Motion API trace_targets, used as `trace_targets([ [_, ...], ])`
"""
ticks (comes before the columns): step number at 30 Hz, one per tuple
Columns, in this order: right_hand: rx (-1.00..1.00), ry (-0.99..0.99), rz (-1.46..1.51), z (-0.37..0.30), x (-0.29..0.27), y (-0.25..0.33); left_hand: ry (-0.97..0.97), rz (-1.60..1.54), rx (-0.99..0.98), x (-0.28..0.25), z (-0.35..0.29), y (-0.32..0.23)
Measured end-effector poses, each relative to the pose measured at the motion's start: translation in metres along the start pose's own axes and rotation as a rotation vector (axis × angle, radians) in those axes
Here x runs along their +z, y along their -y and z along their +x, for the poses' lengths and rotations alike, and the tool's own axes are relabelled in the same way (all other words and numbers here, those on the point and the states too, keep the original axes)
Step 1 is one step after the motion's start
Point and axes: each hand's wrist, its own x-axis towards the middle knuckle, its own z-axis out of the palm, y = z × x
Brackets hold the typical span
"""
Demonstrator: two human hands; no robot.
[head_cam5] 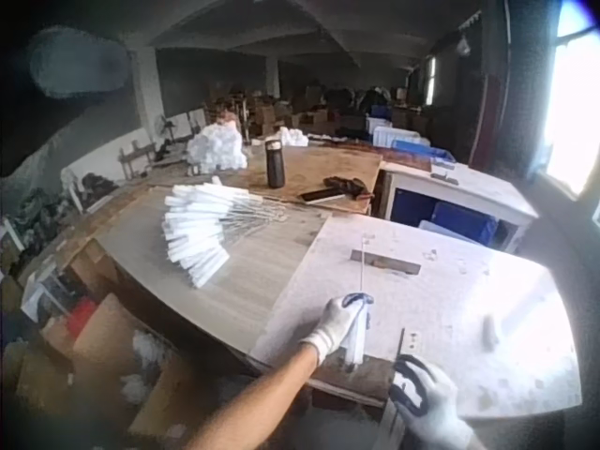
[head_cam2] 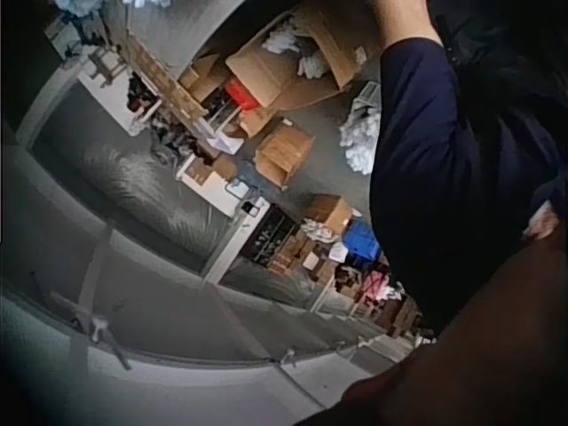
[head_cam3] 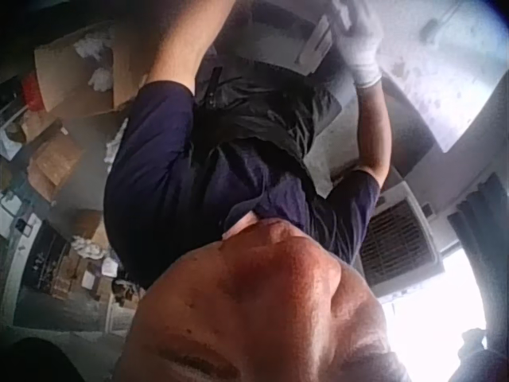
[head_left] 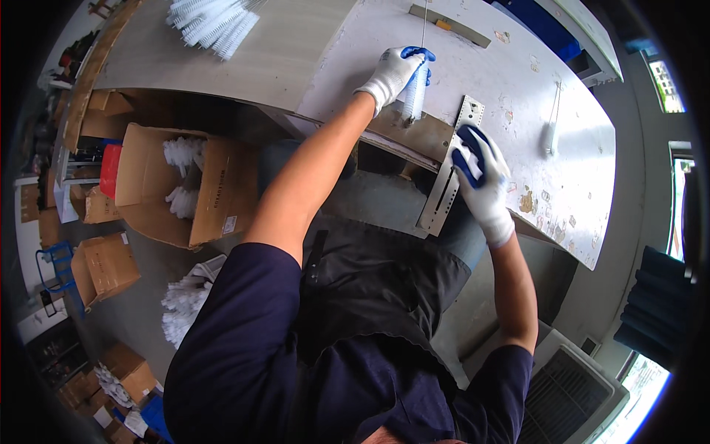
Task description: The person inserts white bristle heads onto metal rods using a jig on a workbench. They repeatedly pick up a bristle head and a rod, align them in the jig, and push them together to form a brush, placing the finished items on the table.
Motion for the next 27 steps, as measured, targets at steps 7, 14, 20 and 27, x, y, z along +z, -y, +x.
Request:
trace_targets([
  [7,-0.338,0.476,-0.411,0.070,0.047,-0.019,-0.009,0.080,0.016,-0.007,-0.004,0.000],
  [14,-0.591,0.579,-0.514,0.093,0.054,-0.041,-0.015,0.188,0.037,-0.001,-0.009,-0.014],
  [20,-0.714,0.538,-0.510,0.102,0.059,-0.043,-0.004,0.197,-0.015,-0.004,-0.002,-0.002],
  [27,-0.739,0.568,-0.549,0.106,0.062,-0.042,-0.039,0.437,-0.017,-0.006,0.022,0.005],
])
